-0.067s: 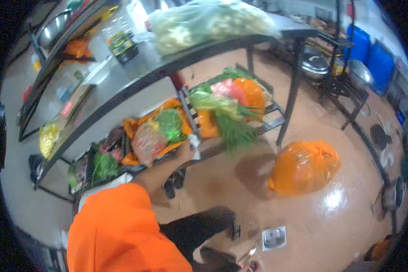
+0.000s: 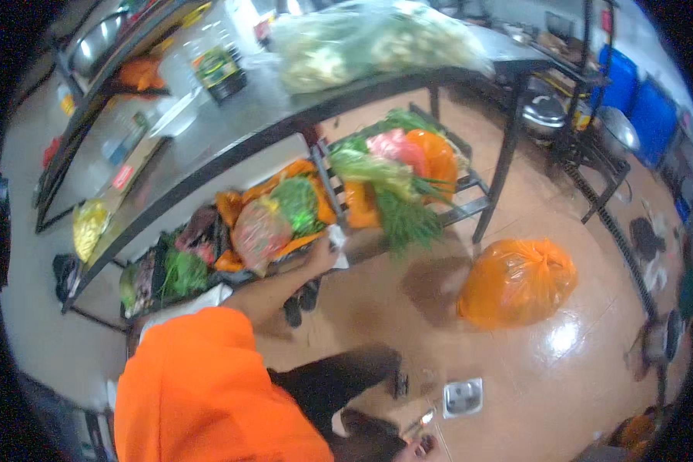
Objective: The person sits on the floor and manipulates a mechanical part, likely a brake caliper, using pliers and a knife. They remove small components, inspect the part, and clean it with a cloth.
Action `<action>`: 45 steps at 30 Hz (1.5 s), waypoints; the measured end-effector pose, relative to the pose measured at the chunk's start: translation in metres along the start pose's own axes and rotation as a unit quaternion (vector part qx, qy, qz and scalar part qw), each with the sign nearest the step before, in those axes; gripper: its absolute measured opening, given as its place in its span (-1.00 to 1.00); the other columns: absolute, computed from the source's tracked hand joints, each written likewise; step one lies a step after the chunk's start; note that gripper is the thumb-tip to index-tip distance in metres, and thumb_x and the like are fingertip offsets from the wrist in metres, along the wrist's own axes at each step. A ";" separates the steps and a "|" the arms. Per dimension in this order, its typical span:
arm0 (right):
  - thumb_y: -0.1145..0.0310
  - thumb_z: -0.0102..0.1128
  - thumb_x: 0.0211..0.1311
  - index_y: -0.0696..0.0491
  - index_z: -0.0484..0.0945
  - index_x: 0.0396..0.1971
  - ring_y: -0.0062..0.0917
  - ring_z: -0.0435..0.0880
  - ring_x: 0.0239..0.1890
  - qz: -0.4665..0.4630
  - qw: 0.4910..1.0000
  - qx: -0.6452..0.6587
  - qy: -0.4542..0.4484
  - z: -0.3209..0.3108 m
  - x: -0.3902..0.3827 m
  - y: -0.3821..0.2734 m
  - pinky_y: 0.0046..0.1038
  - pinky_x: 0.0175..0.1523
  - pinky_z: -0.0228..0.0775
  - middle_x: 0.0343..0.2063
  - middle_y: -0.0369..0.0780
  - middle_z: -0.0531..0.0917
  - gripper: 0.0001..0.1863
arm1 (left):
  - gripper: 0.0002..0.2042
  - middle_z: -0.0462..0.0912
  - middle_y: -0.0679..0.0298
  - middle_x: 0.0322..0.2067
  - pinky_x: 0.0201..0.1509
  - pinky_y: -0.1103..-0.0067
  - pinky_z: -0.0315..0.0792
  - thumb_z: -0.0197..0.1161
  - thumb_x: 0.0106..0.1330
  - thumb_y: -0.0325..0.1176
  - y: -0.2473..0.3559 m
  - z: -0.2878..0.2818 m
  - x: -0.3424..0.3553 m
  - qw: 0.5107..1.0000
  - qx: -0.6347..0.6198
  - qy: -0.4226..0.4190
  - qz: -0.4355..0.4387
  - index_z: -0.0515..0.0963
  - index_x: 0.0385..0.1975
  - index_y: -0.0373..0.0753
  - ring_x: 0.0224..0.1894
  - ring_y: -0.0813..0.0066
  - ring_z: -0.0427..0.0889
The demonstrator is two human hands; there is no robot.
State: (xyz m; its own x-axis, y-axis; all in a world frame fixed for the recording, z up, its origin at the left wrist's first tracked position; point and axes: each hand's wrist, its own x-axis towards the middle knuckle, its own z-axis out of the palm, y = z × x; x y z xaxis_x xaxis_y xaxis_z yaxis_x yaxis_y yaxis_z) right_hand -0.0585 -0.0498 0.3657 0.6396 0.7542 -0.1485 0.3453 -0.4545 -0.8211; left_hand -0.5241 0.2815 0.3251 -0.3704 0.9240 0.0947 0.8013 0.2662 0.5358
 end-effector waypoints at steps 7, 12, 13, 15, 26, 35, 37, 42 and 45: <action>0.50 0.16 0.25 0.19 0.41 0.01 -0.41 0.55 -0.07 0.029 0.938 0.267 -0.217 -0.032 -0.034 -0.229 -0.42 0.01 0.44 -0.11 -0.15 0.58 -0.67 | -0.56 0.59 0.26 -0.04 0.05 0.39 0.50 0.21 0.23 -0.56 0.158 -0.114 -0.166 0.858 -0.508 -0.080 -0.020 0.34 0.13 -0.22 -0.04 0.43 0.59; 0.25 0.10 0.36 0.10 0.40 0.03 -0.29 0.49 0.11 0.166 0.796 0.469 -0.345 -0.076 -0.055 -0.321 -0.19 0.12 0.37 0.04 -0.13 0.52 -0.66 | -0.69 0.60 0.27 -0.06 0.04 0.44 0.47 0.17 0.33 -0.42 0.275 -0.232 -0.244 0.804 -0.544 -0.237 0.035 0.41 0.06 -0.25 -0.04 0.46 0.57; 0.24 0.08 0.37 0.09 0.39 0.04 -0.26 0.48 0.13 0.151 0.786 0.469 -0.373 -0.082 -0.057 -0.324 -0.13 0.14 0.35 0.06 -0.12 0.50 -0.66 | -0.69 0.61 0.23 -0.09 0.02 0.44 0.47 0.18 0.33 -0.39 0.281 -0.259 -0.250 0.838 -0.475 -0.249 0.096 0.43 0.04 -0.28 -0.06 0.45 0.58; 0.22 0.05 0.39 0.08 0.37 0.06 -0.19 0.46 0.18 0.136 0.762 0.466 -0.429 -0.098 -0.059 -0.319 -0.02 0.18 0.30 0.11 -0.11 0.48 -0.64 | -0.77 0.63 0.09 -0.40 -0.20 0.47 0.49 0.28 0.13 -0.37 0.280 -0.282 -0.267 0.894 -0.398 -0.126 0.163 0.55 -0.21 -0.25 -0.26 0.34 0.66; 0.17 0.10 0.27 -0.05 0.50 0.08 -0.28 0.39 0.19 0.064 0.759 0.519 -0.388 -0.109 -0.085 -0.273 -0.08 0.22 0.24 0.11 -0.17 0.51 -0.60 | -0.72 0.59 0.06 -0.05 0.10 0.32 0.42 0.31 0.19 -0.27 0.307 -0.312 -0.276 0.850 -0.243 -0.174 0.435 0.61 -0.13 -0.23 0.01 0.04 0.53; 0.05 0.07 0.30 -0.29 0.55 0.06 -0.25 0.33 0.23 0.205 0.564 0.710 -0.369 -0.083 -0.056 -0.289 0.03 0.27 0.15 0.15 -0.07 0.47 -0.65 | -0.65 0.62 0.12 -0.13 0.01 0.46 0.47 0.36 0.05 -0.45 0.310 -0.223 -0.200 0.779 -0.329 -0.436 0.308 0.58 -0.11 -0.25 -0.05 0.24 0.62; 0.05 0.08 0.29 -0.24 0.53 0.08 -0.21 0.32 0.26 0.220 0.544 0.727 -0.356 -0.063 -0.030 -0.289 0.04 0.29 0.14 0.17 -0.03 0.44 -0.62 | -0.70 0.65 0.26 -0.22 -0.06 0.56 0.47 0.35 0.06 -0.48 0.323 -0.206 -0.170 0.756 -0.340 -0.497 0.257 0.60 -0.15 -0.25 -0.16 0.53 0.59; 0.12 0.15 0.26 0.05 0.43 0.10 -0.08 0.31 0.28 0.282 0.601 0.689 -0.290 -0.034 0.015 -0.360 0.06 0.30 0.15 0.20 0.03 0.40 -0.52 | -0.75 0.67 0.39 -0.32 -0.18 0.60 0.47 0.31 0.09 -0.54 0.347 -0.189 -0.086 0.719 -0.386 -0.576 0.052 0.63 -0.18 -0.28 -0.29 0.63 0.57; 0.25 0.19 0.26 0.08 0.43 0.09 -0.11 0.40 0.22 0.192 0.681 0.662 -0.247 -0.050 0.039 -0.385 -0.02 0.26 0.26 0.19 0.03 0.41 -0.57 | -0.74 0.66 0.33 -0.32 -0.20 0.61 0.46 0.29 0.11 -0.55 0.366 -0.173 -0.044 0.744 -0.389 -0.540 0.065 0.59 -0.16 -0.29 -0.30 0.60 0.57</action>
State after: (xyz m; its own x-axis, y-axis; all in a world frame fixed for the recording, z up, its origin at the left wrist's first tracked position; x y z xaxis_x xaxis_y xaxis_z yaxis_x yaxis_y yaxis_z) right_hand -0.1326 0.1313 0.7036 0.0862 0.9157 -0.3924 -0.9133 -0.0847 -0.3985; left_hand -0.2960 0.2902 0.6620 0.6165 0.7214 -0.3154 0.1280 0.3035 0.9442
